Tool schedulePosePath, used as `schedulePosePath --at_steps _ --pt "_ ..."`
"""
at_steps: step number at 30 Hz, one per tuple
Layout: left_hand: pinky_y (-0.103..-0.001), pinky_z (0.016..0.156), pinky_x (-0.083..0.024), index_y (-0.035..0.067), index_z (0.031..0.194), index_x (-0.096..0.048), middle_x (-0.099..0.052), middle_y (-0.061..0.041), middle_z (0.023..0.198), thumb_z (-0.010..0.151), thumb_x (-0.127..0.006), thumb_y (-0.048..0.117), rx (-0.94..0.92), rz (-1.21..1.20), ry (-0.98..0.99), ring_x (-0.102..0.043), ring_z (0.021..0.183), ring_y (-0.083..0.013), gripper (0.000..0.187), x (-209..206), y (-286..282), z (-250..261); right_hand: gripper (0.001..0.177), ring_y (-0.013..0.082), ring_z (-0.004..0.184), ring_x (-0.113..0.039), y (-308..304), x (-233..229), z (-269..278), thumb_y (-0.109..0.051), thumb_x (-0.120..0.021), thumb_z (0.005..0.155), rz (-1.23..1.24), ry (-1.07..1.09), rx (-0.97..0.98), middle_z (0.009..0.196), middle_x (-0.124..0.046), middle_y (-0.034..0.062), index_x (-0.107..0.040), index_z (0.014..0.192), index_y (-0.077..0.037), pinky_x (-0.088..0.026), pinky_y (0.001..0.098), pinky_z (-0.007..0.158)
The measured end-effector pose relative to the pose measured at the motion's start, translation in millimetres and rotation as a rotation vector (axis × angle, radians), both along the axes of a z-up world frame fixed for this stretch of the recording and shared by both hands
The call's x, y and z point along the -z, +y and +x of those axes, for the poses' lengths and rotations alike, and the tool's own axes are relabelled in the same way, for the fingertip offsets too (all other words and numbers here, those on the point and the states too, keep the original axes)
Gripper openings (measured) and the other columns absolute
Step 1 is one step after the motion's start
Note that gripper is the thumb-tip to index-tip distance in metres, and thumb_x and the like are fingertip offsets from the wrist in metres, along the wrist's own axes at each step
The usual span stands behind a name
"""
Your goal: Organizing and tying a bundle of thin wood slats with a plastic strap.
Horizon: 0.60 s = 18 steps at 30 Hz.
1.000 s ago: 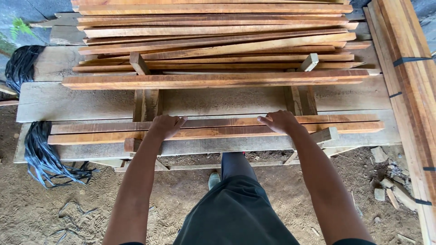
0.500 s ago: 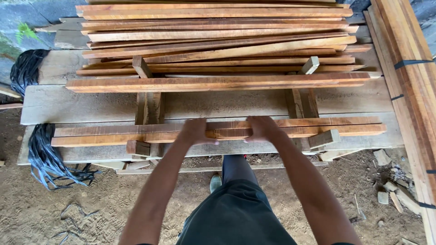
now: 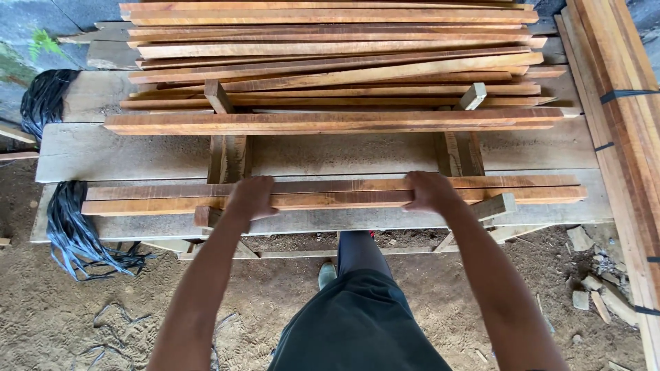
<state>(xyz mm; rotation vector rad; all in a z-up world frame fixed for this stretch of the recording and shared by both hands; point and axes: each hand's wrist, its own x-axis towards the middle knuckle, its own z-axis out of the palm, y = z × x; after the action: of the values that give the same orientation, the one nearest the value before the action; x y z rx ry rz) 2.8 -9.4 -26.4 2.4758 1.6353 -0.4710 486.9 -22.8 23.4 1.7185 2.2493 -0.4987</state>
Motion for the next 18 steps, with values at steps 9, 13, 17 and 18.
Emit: schedulePosePath --at_steps 9,13,17,18 --pt "-0.039 0.097 -0.057 0.023 0.116 -0.061 -0.072 -0.001 0.111 0.062 -0.078 0.054 -0.082 0.111 -0.009 -0.070 0.114 -0.0224 0.065 22 -1 -29 0.075 0.0328 0.114 -0.070 -3 28 47 -0.057 -0.084 0.064 0.139 -0.094 -0.025 0.116 -0.073 0.0128 -0.063 0.120 -0.012 -0.053 0.0462 0.101" --pt "-0.041 0.095 -0.058 0.023 0.118 -0.061 -0.073 -0.001 0.112 0.061 -0.078 0.054 -0.085 0.076 0.029 -0.071 0.112 -0.0236 0.067 22 2 -28 0.075 0.0331 0.115 -0.070 3 44 54 -0.056 -0.085 0.063 0.115 -0.097 0.000 0.117 -0.074 0.0114 -0.063 0.121 -0.014 -0.054 0.0469 0.100" --pt "-0.041 0.095 -0.057 0.022 0.120 -0.060 -0.072 -0.003 0.114 0.062 -0.079 0.059 -0.073 0.056 0.036 -0.071 0.114 -0.0251 0.072 31 3 -31 0.080 0.0316 0.115 -0.069 0 40 51 -0.062 -0.084 0.063 0.112 -0.071 0.008 0.117 -0.073 0.0115 -0.061 0.123 -0.015 -0.053 0.0453 0.101" --pt "-0.042 0.097 -0.056 0.020 0.121 -0.059 -0.072 -0.004 0.115 0.063 -0.079 0.061 -0.072 0.047 0.024 -0.071 0.115 -0.0261 0.074 32 4 -31 0.082 0.0321 0.117 -0.069 -2 34 48 -0.065 -0.083 0.063 0.111 -0.035 0.015 0.118 -0.073 0.0127 -0.061 0.124 -0.014 -0.052 0.0458 0.103"
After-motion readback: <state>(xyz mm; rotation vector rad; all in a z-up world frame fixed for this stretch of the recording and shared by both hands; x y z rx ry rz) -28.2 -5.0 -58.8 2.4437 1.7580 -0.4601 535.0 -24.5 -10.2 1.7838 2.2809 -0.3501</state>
